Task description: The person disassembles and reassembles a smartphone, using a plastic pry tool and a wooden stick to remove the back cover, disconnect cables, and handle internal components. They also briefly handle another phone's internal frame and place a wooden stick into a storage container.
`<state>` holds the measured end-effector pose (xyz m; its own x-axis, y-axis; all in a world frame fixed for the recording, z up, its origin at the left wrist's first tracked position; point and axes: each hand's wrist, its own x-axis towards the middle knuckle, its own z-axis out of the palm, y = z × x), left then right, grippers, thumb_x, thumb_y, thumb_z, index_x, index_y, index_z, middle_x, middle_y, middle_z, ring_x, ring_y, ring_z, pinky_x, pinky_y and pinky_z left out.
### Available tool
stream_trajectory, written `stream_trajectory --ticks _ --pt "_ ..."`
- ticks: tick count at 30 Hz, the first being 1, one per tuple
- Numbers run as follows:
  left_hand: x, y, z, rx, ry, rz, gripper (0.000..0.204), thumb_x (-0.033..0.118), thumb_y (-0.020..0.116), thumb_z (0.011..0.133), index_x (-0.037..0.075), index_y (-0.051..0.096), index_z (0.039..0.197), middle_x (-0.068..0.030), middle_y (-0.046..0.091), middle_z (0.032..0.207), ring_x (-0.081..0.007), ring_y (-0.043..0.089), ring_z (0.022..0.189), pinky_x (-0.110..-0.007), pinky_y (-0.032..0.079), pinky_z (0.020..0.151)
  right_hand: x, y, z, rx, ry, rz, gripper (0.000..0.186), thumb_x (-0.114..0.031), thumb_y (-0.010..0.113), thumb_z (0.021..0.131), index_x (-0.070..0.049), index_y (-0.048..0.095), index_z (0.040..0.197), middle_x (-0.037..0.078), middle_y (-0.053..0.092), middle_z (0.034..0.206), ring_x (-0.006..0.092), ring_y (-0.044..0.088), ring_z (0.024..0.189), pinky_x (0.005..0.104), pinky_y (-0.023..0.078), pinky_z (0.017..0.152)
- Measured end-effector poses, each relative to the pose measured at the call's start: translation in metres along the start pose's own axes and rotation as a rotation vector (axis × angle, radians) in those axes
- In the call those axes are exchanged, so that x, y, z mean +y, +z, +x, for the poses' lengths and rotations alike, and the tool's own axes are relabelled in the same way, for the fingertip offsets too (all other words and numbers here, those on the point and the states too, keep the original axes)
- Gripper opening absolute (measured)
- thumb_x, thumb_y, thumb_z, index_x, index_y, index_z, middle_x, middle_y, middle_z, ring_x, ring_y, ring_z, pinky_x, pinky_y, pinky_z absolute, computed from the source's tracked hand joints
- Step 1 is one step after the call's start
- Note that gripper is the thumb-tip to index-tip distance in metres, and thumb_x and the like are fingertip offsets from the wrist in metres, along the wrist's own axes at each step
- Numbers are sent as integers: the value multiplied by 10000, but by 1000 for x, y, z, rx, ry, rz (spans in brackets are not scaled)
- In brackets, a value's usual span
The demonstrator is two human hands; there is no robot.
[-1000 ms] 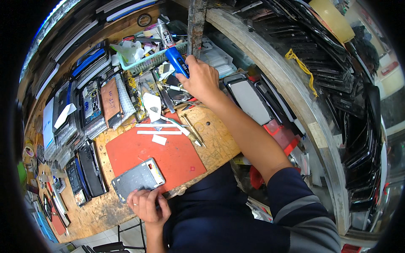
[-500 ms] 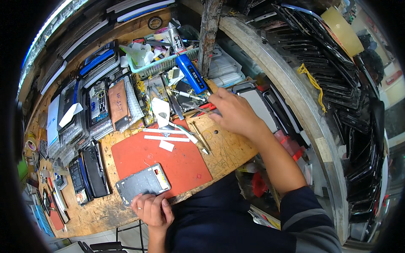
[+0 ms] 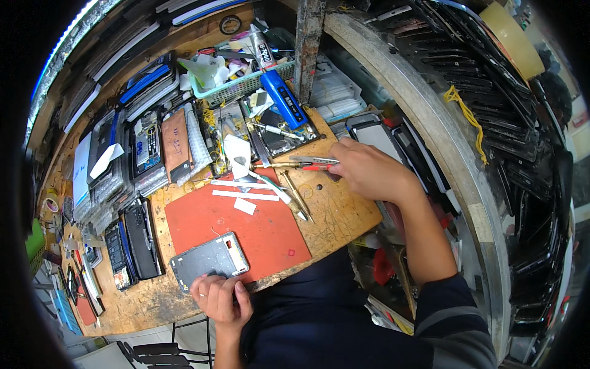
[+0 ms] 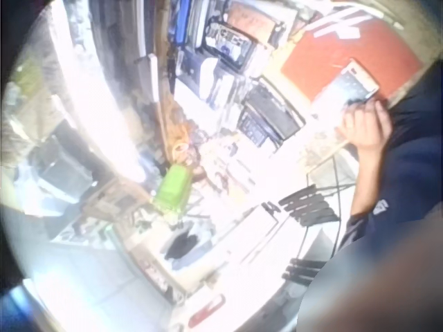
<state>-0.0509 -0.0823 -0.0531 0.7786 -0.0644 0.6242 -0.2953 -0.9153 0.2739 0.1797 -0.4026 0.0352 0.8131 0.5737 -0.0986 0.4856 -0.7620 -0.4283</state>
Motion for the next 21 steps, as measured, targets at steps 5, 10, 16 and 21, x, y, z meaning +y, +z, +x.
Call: stream_trajectory --ticks 5,10,16,21 --pt "3 -2 4 -14 0 -1 55 123 715 886 91 711 931 -44 622 811 -252 636 811 -477 462 967 -2 11 21 207 -39 135 180 -138 635 1076 26 602 1144 249 630 1118 485 635 1069 543 502 905" --pt "2 -2 2 -3 -6 -3 99 143 751 862 106 722 949 -30 619 811 -225 629 813 -456 461 975 -15 32 75 416 -40 257 217 -153 661 1064 40 658 1165 231 641 1116 456 629 1100 535 498 947" --pt "2 1 3 8 5 20 101 140 756 860 103 721 948 -15 638 815 -211 645 817 -453 465 978 -27 21 104 565 -179 -11 236 -180 711 1020 1 736 1169 209 692 1079 448 681 1009 515 538 886" --pt "4 -18 26 16 -108 -236 96 107 743 850 83 725 941 -54 655 843 -261 655 833 -473 486 972 -21 -11 72 449 11 -61 224 -216 731 991 -12 741 1082 214 731 1020 437 710 933 514 545 825"
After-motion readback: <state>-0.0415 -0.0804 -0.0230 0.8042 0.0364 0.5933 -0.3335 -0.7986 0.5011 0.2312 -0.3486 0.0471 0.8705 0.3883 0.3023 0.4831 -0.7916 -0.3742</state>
